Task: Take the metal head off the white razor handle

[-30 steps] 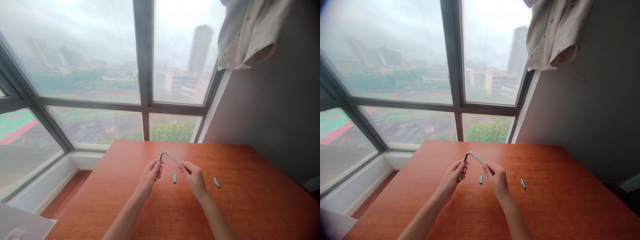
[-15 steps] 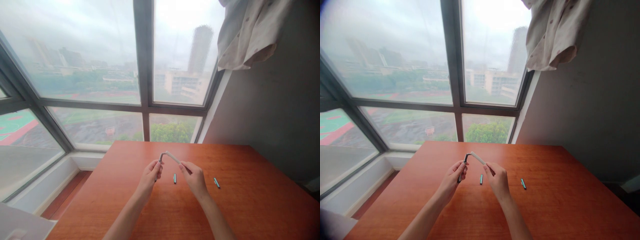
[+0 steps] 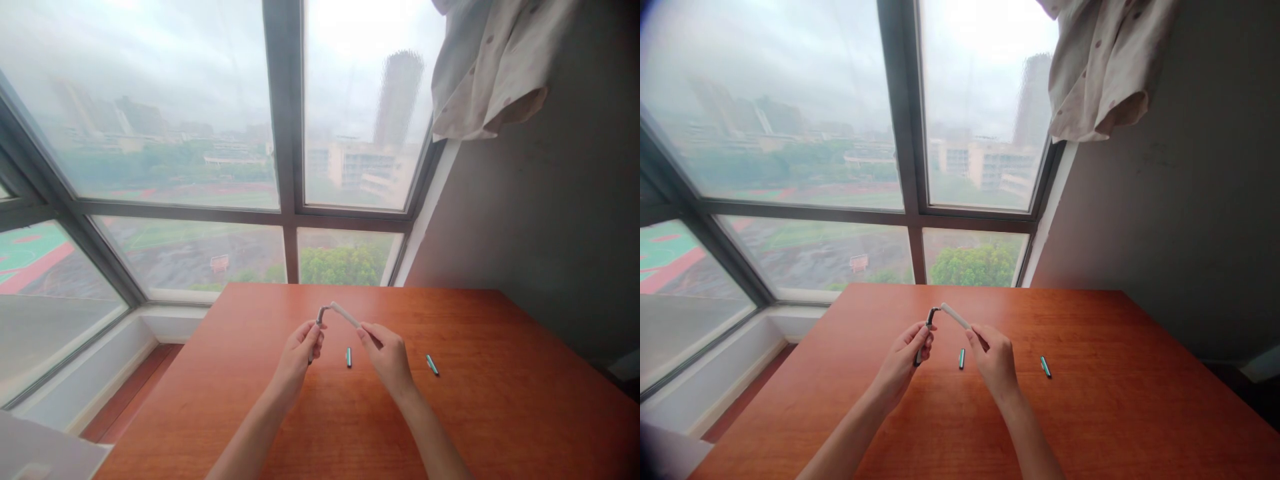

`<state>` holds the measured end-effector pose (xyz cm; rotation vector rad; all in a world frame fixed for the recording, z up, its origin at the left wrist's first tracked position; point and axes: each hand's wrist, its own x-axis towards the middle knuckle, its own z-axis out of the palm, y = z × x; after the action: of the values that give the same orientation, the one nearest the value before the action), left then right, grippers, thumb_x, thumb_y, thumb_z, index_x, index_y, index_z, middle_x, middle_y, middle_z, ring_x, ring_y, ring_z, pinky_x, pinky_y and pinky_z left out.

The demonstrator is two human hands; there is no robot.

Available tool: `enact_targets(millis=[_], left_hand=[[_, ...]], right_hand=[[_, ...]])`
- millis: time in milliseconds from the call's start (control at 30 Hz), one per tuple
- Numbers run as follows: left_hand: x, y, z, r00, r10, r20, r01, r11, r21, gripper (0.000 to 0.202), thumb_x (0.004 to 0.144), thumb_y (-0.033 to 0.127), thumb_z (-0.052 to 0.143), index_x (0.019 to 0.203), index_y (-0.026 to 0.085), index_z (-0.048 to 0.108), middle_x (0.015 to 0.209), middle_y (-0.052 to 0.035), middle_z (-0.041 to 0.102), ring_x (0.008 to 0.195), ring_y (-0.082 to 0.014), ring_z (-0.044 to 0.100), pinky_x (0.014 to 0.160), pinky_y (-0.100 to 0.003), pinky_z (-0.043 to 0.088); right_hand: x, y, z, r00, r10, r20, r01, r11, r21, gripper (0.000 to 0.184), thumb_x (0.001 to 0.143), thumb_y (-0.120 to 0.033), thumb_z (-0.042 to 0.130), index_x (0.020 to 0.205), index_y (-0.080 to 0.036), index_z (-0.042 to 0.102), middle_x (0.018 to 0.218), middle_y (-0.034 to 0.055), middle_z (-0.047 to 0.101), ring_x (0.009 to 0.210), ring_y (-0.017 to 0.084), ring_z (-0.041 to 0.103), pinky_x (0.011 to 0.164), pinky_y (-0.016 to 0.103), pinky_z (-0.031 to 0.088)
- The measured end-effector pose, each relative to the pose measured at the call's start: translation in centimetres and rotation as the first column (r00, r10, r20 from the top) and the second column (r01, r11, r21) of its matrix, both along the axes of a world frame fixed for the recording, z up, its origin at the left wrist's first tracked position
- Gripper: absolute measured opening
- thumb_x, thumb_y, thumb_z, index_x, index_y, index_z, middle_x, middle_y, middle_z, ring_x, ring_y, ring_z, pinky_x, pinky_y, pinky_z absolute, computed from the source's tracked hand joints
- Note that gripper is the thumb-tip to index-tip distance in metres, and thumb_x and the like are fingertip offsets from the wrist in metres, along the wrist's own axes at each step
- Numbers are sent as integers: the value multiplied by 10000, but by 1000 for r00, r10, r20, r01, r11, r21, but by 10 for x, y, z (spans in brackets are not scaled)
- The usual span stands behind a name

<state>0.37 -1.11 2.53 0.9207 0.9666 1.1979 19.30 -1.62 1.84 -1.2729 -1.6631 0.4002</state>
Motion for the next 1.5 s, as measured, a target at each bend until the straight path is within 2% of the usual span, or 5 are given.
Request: enact_targets(millis=[500, 700, 1033, 1200, 1500], left_hand=[[-1, 1, -4, 1000, -13, 0, 13, 1000, 25, 352, 728, 467, 666, 876, 151, 619, 635, 24, 477, 514, -68, 359, 485, -194, 276], [-1, 2, -3, 1000, -6, -27, 8, 998, 61, 366, 725, 477, 665, 893, 154, 625, 637, 16, 497, 531, -84, 382, 500, -207, 292], [-3, 1, 0, 999, 0, -53, 5, 996, 85, 373, 736, 482, 657, 930, 164, 634, 678, 1, 520, 563, -101, 403, 530, -216, 303], [-3, 1, 0, 999, 9, -50, -4, 995, 95, 397, 741, 486, 654, 969, 162, 634, 687, -2, 524, 575, -105, 412, 544, -219, 316], [0, -4, 4, 1000, -11, -20, 13, 995, 100, 384, 768, 482, 629, 983, 165, 635, 692, 1, 513, 564, -97, 408, 534, -216, 305]], right_hand=[[-3, -1, 2, 999, 17, -35, -17, 1000, -10, 312, 891, -378, 477, 884, -168, 708, 769, 63, 693, 676, 179, 620, 616, 246, 459], [-8, -4, 5, 995, 86, -43, -87, 995, -37, 392, 903, -430, 440, 840, -153, 711, 632, 33, 627, 584, 152, 563, 540, 222, 425], [-9, -3, 4, 993, 48, -111, -54, 997, -51, 371, 884, -435, 470, 841, -157, 712, 648, 31, 635, 586, 154, 568, 544, 219, 432], [-10, -5, 7, 990, 82, -118, -91, 993, -74, 390, 891, -438, 464, 838, -148, 718, 632, 25, 625, 571, 145, 557, 524, 210, 424], [-8, -4, 4, 988, 51, -146, -60, 996, -61, 363, 880, -430, 485, 873, -154, 722, 676, 37, 657, 621, 162, 596, 571, 221, 463]])
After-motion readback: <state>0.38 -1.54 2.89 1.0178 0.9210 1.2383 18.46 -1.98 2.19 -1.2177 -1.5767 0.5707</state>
